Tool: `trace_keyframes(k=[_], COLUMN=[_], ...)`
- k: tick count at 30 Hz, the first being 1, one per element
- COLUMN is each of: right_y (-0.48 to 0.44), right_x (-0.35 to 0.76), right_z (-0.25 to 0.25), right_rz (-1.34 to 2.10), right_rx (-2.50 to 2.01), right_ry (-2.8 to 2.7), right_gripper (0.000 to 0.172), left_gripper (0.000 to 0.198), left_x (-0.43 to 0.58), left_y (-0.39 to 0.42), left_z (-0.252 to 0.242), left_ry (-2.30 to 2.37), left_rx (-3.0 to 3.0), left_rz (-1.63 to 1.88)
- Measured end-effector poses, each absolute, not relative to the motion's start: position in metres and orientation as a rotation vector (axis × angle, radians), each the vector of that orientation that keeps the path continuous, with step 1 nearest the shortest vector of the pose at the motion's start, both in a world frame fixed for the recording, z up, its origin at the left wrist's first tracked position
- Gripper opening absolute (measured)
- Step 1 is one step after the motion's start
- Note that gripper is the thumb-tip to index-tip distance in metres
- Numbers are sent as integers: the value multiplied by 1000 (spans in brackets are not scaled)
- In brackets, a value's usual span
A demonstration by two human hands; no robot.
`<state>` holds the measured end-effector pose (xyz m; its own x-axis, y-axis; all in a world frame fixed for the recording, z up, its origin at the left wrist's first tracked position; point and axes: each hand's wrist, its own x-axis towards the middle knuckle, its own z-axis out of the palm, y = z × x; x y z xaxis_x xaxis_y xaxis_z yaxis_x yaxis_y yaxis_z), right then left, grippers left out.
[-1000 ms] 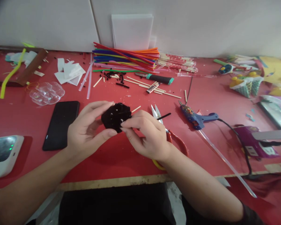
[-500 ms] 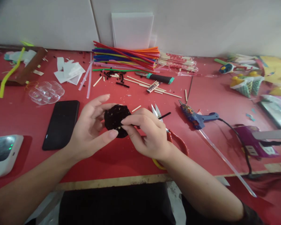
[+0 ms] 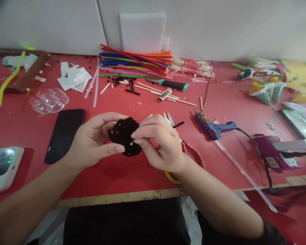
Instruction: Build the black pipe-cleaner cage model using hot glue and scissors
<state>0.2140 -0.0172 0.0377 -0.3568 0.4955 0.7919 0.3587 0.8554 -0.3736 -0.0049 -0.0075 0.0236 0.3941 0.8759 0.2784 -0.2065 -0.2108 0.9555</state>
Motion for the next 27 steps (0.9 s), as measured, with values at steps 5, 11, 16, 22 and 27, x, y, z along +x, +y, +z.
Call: trace_keyframes(k=[5,11,16,22,27], right_y=[-18,-20,-19,-20,-20], right_x=[213,213,214,213,214], right_z=[35,31,32,31,30], right_rz=[121,136,23,5,-12], right_rx=[-663,-748,-791,-835,-834], right_ry=[-1920,-1877,-1911,-1870,-1890], right_gripper=[23,23,14,14,15], left_gripper=[54,77,79,75,69], left_x=[-4,-7,-9,-9,-10], left_y=[-8,-8,-5,-1,-2], left_z=[24,22,21,19,21], left_ry=[611,607,623,622,663], left_rx=[1462,1497,1563,1594,1641], left_rz=[1203,1200,1141,1215,1207])
